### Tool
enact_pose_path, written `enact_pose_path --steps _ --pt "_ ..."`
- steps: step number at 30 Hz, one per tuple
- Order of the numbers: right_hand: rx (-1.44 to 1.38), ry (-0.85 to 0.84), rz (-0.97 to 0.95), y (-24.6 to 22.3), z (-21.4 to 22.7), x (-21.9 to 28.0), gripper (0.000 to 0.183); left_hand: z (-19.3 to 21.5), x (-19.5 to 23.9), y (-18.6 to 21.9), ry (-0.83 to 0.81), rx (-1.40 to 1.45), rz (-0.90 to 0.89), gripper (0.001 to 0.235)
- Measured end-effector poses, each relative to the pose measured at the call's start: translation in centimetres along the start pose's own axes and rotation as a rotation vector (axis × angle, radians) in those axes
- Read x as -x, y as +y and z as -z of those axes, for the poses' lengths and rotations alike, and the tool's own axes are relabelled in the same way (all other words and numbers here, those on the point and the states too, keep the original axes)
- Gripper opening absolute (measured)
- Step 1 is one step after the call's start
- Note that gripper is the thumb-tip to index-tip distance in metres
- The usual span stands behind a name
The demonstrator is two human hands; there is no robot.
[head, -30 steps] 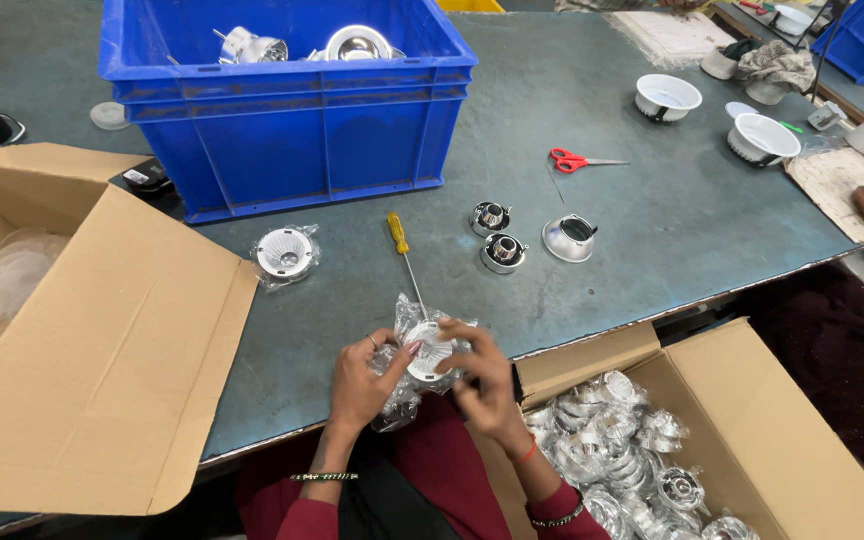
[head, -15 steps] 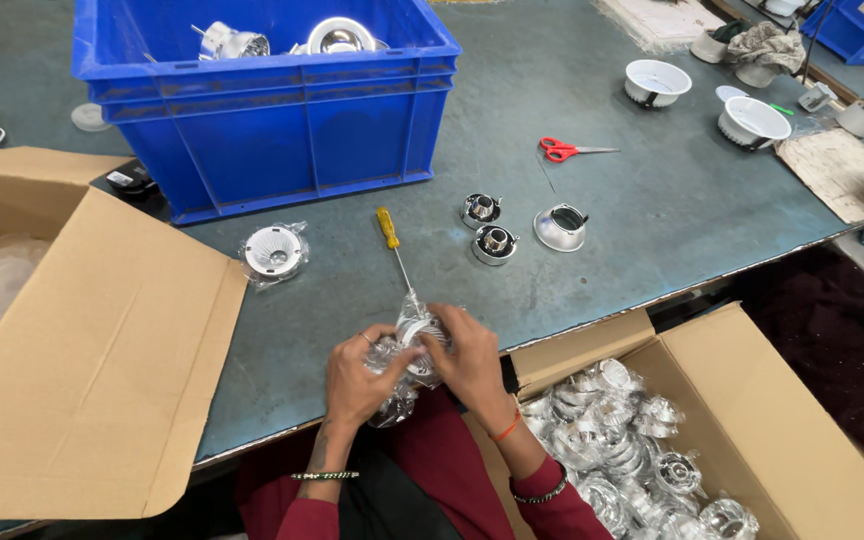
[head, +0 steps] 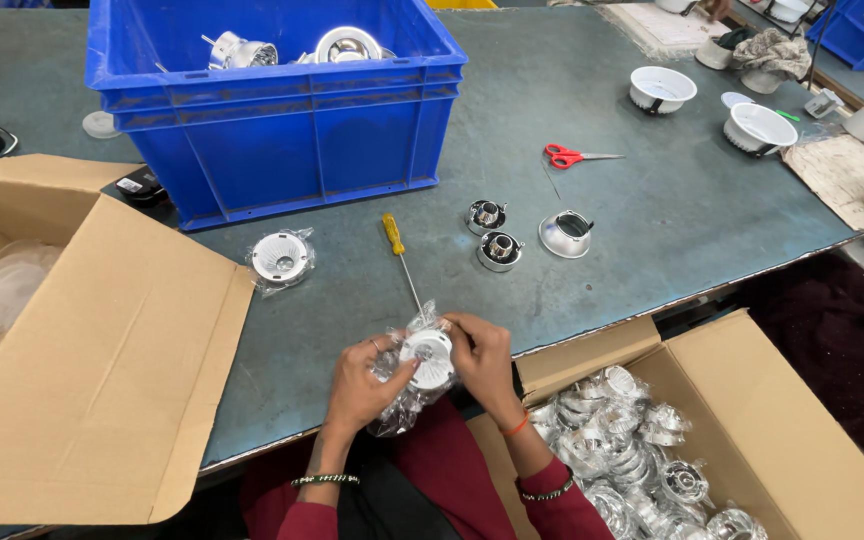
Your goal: The person assembles small metal light fixture components on a workbench. They use a screwdriver to tighten parts, place assembled units into a blue crate, and unwrap additional components from plastic packaging. Other workers are visible in the background.
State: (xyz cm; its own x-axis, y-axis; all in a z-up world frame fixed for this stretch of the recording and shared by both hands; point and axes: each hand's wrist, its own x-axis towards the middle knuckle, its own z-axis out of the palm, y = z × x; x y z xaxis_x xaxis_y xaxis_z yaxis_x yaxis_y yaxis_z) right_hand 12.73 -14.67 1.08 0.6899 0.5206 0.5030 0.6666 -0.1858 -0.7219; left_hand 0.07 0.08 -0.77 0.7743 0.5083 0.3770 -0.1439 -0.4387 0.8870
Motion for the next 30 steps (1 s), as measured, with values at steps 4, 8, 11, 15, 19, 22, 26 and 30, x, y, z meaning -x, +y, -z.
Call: enact_pose_path --steps 4,8,11,15,19,22,26,30 --pt "-0.178 -0.168 -0.2 1.5 -0.6 -1.7 0.018 0.3 0.0 -0.8 -0.077 0.09 -0.07 0.03" --pt "-0.11 -0.265 -0.214 1.1 -0.6 -3.4 0.018 0.4 -0.1 -0.7 -0.11 0.129 -0.087 0.03" --pt "-0.014 -0.217 -0.123 -0.5 0.3 -3.7 0.02 0.2 0.1 -0.2 -0.057 0.12 0.043 0.031" --pt "-0.101 -0.071 0.158 -3.3 2.1 -2.6 0.018 0.2 0.1 0.4 0.025 0.115 0.081 0.026" --pt "0.114 -0.193 0.341 -4.9 2.8 -1.5 0.022 0.0 0.3 -0.3 0.054 0.118 0.076 0.022" --pt "0.047 -0.186 0.326 -5.3 2.7 -1.3 0.028 0.1 0.3 -0.9 0.066 0.15 0.052 0.022" --pt "0.11 -0.288 0.279 -4.9 2.6 -1.3 0.026 0.1 0.2 -0.7 0.024 0.182 0.022 0.023" --pt "0.224 -0.336 0.298 -4.6 2.0 -0.6 0.022 0.1 0.0 0.2 0.008 0.075 0.077 0.021"
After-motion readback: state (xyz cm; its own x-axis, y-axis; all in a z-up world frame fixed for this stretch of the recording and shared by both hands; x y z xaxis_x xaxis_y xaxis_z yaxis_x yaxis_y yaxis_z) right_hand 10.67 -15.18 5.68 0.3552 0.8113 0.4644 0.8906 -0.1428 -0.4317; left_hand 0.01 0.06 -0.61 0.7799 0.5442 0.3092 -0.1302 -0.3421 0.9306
